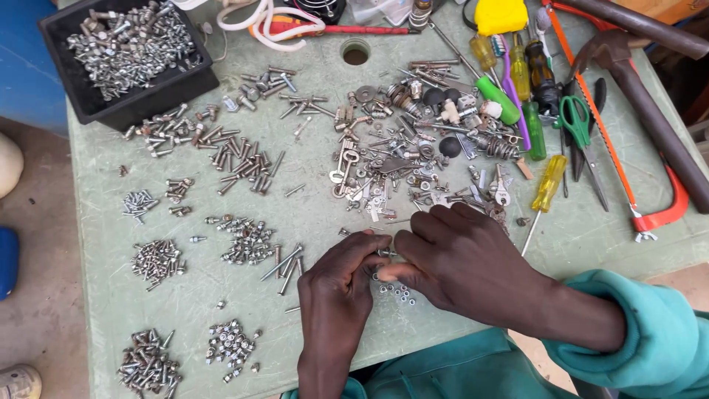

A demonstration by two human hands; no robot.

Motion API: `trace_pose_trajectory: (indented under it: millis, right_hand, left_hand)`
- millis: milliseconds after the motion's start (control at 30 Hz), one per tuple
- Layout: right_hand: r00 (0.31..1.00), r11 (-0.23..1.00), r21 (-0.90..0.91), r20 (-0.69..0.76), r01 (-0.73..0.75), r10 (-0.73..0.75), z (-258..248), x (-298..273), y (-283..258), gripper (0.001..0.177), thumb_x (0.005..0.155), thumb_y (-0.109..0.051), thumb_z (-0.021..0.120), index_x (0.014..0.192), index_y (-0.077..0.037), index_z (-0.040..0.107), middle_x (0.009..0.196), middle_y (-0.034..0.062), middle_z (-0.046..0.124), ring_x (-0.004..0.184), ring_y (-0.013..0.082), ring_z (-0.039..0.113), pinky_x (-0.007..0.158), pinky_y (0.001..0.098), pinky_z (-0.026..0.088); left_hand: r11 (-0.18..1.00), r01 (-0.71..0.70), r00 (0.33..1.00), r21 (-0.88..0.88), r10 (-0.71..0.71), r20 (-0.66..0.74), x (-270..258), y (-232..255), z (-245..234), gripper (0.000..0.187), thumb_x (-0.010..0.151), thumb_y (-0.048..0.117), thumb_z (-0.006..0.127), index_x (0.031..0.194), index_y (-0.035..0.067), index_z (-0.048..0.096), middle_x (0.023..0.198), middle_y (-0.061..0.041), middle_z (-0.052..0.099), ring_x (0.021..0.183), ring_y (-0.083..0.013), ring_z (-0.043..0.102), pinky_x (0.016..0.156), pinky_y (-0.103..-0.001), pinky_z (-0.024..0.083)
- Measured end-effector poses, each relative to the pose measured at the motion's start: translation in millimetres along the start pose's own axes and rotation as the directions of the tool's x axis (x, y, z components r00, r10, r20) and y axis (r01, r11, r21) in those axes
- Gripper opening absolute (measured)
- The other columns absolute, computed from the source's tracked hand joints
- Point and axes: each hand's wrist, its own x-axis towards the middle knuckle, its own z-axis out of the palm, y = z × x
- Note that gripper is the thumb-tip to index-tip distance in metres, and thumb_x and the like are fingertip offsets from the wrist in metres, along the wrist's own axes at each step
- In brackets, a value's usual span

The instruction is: Sorting and assembling small hardware components like screws, nuts, and washers on a workshop table.

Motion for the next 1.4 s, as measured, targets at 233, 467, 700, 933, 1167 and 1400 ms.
trace_pose_trajectory:
  millis: [233, 467, 700, 933, 1167, 1400]
  right_hand:
    - [0.998, 0.999, -0.043, 0.058, 0.023, -0.021, -2, -10, 1, 0.049, 0.105, -0.055, 0.051, 0.080, -0.015, 0.061, 0.077, 0.0062, 0.055, 0.068, 0.0334, 0.055, 0.063, 0.0472, 0.045]
    - [0.998, 0.992, 0.114, -0.047, 0.045, -0.040, 4, 1, -7, 0.022, 0.101, -0.015, 0.059, 0.121, -0.006, 0.060, 0.090, 0.0087, 0.057, 0.079, 0.0311, 0.056, 0.068, 0.0435, 0.047]
    - [0.989, 0.991, 0.020, -0.064, -0.131, 0.132, 16, -2, -7, 0.037, 0.105, -0.045, 0.056, 0.086, -0.012, 0.055, 0.075, 0.0071, 0.058, 0.064, 0.0315, 0.058, 0.054, 0.0459, 0.043]
    - [0.995, 0.998, 0.015, -0.076, -0.057, 0.058, 27, 8, -3, 0.014, 0.098, -0.022, 0.056, 0.090, -0.011, 0.054, 0.076, 0.0079, 0.058, 0.065, 0.0324, 0.058, 0.055, 0.0470, 0.043]
    - [0.999, 0.999, -0.003, -0.008, -0.040, 0.040, 13, 6, -2, 0.041, 0.106, -0.050, 0.048, 0.093, -0.011, 0.054, 0.081, 0.0080, 0.056, 0.072, 0.0317, 0.056, 0.062, 0.0456, 0.046]
    - [0.996, 0.997, -0.045, -0.064, -0.068, 0.065, 26, 5, -4, 0.035, 0.105, -0.042, 0.056, 0.085, -0.013, 0.058, 0.070, 0.0064, 0.058, 0.059, 0.0300, 0.058, 0.049, 0.0448, 0.042]
  left_hand:
    - [0.997, 0.024, 1.000, -0.073, -0.025, -0.003, -4, -5, 2, 0.041, 0.090, -0.013, 0.051, 0.113, 0.012, 0.075, 0.119, -0.008, 0.075, 0.080, -0.0152, 0.083, 0.077, -0.026, 0.064]
    - [0.995, -0.060, 0.998, 0.082, 0.063, -0.024, -4, -11, 4, 0.041, 0.081, -0.013, 0.054, 0.106, 0.012, 0.075, 0.116, -0.006, 0.078, 0.112, -0.0237, 0.075, 0.093, -0.033, 0.057]
    - [0.998, -0.054, 0.998, 0.037, 0.055, -0.011, -2, -7, 2, 0.038, 0.088, -0.007, 0.053, 0.114, 0.011, 0.073, 0.114, -0.004, 0.078, 0.111, -0.0236, 0.075, 0.095, -0.033, 0.057]
    - [0.995, -0.073, 0.996, 0.063, 0.076, -0.037, -4, -11, 3, 0.031, 0.088, -0.008, 0.057, 0.107, 0.010, 0.073, 0.114, -0.005, 0.077, 0.107, -0.0234, 0.076, 0.091, -0.031, 0.058]
    - [0.999, -0.010, 0.999, 0.039, 0.011, -0.031, -2, -5, -2, 0.041, 0.082, -0.009, 0.053, 0.111, 0.011, 0.075, 0.113, -0.004, 0.079, 0.113, -0.0229, 0.075, 0.095, -0.033, 0.057]
    - [0.998, -0.019, 0.999, 0.064, 0.022, -0.047, -1, -4, 2, 0.031, 0.090, -0.005, 0.058, 0.110, 0.011, 0.075, 0.112, -0.003, 0.079, 0.111, -0.0224, 0.076, 0.091, -0.032, 0.058]
